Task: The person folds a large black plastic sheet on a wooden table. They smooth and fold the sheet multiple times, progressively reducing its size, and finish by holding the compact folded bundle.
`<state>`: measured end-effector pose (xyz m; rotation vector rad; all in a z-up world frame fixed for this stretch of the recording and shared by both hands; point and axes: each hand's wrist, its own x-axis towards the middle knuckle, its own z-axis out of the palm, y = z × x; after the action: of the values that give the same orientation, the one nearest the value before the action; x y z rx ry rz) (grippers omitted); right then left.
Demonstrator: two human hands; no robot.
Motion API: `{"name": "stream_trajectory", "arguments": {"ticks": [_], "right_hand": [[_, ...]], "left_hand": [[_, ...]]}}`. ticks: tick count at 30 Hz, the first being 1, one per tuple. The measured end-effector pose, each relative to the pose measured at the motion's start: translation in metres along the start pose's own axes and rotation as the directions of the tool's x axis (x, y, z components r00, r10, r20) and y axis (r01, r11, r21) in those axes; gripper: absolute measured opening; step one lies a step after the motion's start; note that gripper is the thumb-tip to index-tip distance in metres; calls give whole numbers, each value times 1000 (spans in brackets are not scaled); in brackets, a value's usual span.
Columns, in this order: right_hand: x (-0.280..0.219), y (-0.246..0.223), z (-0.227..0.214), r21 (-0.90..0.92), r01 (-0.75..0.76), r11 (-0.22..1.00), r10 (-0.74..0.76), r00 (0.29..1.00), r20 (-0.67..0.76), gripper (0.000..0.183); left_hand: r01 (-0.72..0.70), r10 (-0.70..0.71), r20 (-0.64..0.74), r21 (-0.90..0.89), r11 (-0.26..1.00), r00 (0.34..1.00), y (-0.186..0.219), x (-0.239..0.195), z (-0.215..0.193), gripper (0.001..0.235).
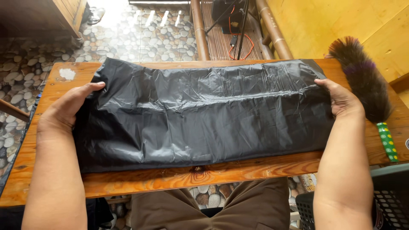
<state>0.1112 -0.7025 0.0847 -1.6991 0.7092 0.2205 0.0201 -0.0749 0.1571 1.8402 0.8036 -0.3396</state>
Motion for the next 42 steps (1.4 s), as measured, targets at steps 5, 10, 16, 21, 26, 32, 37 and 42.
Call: {"name": "stream_trajectory", "arguments": {"ticks": [5, 10, 16, 21, 26, 32, 37, 42], "right_hand": [[24, 1, -29, -30, 54, 998, -50, 992, 120, 15], [30, 2, -47, -121, 121, 985, -95, 975, 202, 22], [8, -30, -50, -178, 229, 957, -170, 940, 297, 25], [4, -47, -49, -324, 255, 911, -187, 956, 225, 21], [-27, -57, -28, -326, 283, 902, -246, 958, 149, 39], [-23, -66, -59, 27, 540, 841, -539, 835, 112, 50], [19, -54, -121, -39, 831, 555, -809, 550, 205, 59], [-13, -20, -129, 7, 924, 383, -712, 290, 640, 51]], "left_hand": [[-78, 84, 74, -82, 994, 994, -21, 28, -8, 45], [-365, 374, 59, -126, 923, 926, -35, 37, -24, 51], [-414, 427, 11, -220, 883, 904, -29, 27, -45, 47], [-379, 409, 81, -247, 892, 909, -33, 47, -57, 31], [-453, 459, -8, -177, 874, 888, -24, 45, -54, 31], [-782, 743, -247, -246, 572, 622, -25, 92, -81, 40], [-884, 856, -222, -83, 460, 466, -68, 132, -146, 36], [-944, 954, 12, 145, 296, 301, -114, 100, -104, 24]]}}
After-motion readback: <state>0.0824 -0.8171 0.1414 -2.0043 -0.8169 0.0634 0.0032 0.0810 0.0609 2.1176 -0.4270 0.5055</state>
